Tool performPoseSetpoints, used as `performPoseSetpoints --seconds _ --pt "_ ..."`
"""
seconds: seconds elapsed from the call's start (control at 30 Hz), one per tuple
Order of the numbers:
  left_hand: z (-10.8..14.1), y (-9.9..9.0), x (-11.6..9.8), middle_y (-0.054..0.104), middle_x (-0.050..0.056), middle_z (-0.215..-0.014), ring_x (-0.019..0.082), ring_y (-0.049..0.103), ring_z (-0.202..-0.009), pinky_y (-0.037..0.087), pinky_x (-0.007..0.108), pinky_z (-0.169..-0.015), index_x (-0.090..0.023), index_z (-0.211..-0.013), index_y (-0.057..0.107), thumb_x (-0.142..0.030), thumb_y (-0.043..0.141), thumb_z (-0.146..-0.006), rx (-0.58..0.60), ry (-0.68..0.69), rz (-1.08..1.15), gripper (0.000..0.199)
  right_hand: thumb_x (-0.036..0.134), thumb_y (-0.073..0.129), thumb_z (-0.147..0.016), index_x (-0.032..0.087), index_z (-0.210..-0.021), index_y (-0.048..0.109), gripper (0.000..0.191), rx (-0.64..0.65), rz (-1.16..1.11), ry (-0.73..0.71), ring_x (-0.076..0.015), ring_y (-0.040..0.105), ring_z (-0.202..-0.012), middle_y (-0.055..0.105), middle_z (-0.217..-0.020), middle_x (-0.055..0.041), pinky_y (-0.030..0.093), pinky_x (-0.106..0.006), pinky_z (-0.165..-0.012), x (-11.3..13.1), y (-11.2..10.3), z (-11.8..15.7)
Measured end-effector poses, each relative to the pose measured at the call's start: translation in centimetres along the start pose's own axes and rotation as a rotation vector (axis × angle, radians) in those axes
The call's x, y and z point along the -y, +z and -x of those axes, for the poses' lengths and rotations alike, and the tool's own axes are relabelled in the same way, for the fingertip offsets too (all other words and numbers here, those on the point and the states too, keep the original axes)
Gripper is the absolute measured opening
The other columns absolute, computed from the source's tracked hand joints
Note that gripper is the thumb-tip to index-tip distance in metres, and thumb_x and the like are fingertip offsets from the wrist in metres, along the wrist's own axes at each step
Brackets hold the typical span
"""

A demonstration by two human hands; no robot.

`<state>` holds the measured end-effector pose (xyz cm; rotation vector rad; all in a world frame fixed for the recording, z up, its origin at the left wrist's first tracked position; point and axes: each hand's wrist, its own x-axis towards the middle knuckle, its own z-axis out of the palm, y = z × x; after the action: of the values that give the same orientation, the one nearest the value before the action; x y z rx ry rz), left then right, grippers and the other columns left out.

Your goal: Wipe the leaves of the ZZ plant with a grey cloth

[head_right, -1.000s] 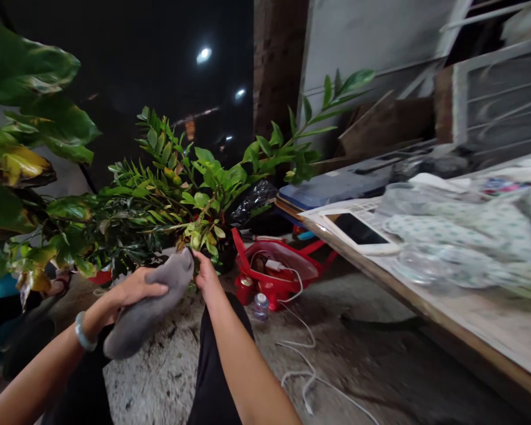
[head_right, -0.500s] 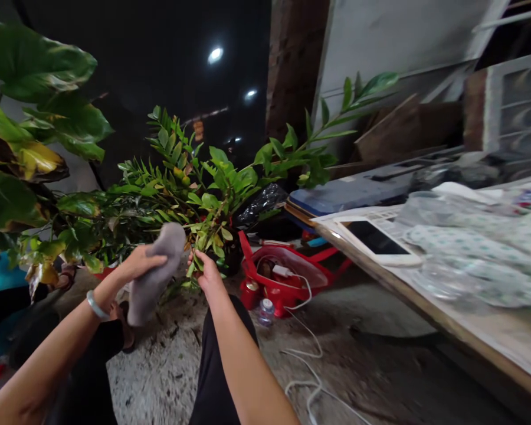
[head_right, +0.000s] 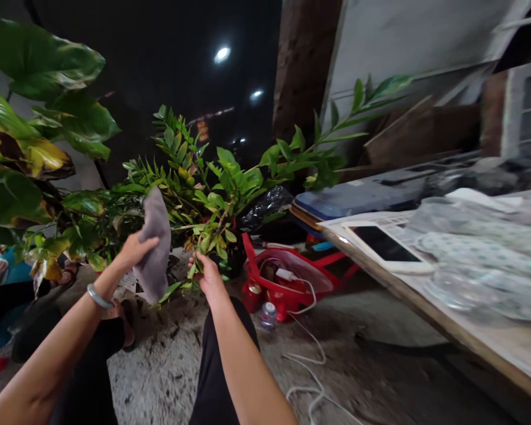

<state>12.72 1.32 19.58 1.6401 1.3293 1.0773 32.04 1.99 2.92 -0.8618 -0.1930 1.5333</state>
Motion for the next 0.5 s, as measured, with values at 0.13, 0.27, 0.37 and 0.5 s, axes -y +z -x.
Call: performPoseSetpoints --seconds 0.13,0.27,0.37,0.5 --pt "3.4 -1.0 1.4 0.072 0.002 -0.068 0.019 0.061 -0.064 0.049 0.027 -0.058 -0.017 -0.072 0.077 -0.036 0.08 -0.068 0.407 -0.213 -0.058 0.021 0.024 0.072 -0.087 0.02 -0.088 0.068 0.006 -0.002 0.011 0.015 -0.0149 0.065 -0.046 0.071 -0.06 0.0015 0.052 -0.025 -0.043 -0.3 -0.2 -0.1" --pt "5.1 -3.3 -2.5 0.071 0.002 -0.068 0.018 0.061 -0.06 0.048 0.026 -0.055 -0.016 -0.083 0.077 -0.043 0.085 -0.066 0.329 -0.161 0.112 0.033 0.021 0.072 -0.088 0.02 -0.089 0.067 0.005 0.008 0.029 0.02 -0.0151 0.067 -0.048 0.073 -0.062 0.0002 0.052 -0.024 -0.043 -0.1 -0.5 -0.1" --pt "3.6 -3.2 -4.6 0.07 0.001 -0.07 0.017 0.062 -0.062 0.049 0.025 -0.058 -0.016 -0.087 0.074 -0.049 0.086 -0.066 0.1 -0.016 0.224 0.041 0.022 0.075 -0.086 0.02 -0.089 0.067 0.008 0.035 0.05 0.011 -0.0158 0.07 -0.052 0.076 -0.066 -0.0013 0.054 -0.023 -0.045 -0.2 -0.2 -0.1" --pt "1.2 -1.1 -2.0 0.073 0.002 -0.075 0.018 0.064 -0.069 0.053 0.027 -0.065 -0.015 -0.086 0.074 -0.045 0.087 -0.062 -0.084 -0.039 0.239 0.041 0.024 0.082 -0.081 0.021 -0.085 0.066 0.017 0.054 0.044 -0.013 -0.0169 0.071 -0.053 0.076 -0.065 -0.0004 0.057 -0.025 -0.047 -0.7 0.2 -0.3"
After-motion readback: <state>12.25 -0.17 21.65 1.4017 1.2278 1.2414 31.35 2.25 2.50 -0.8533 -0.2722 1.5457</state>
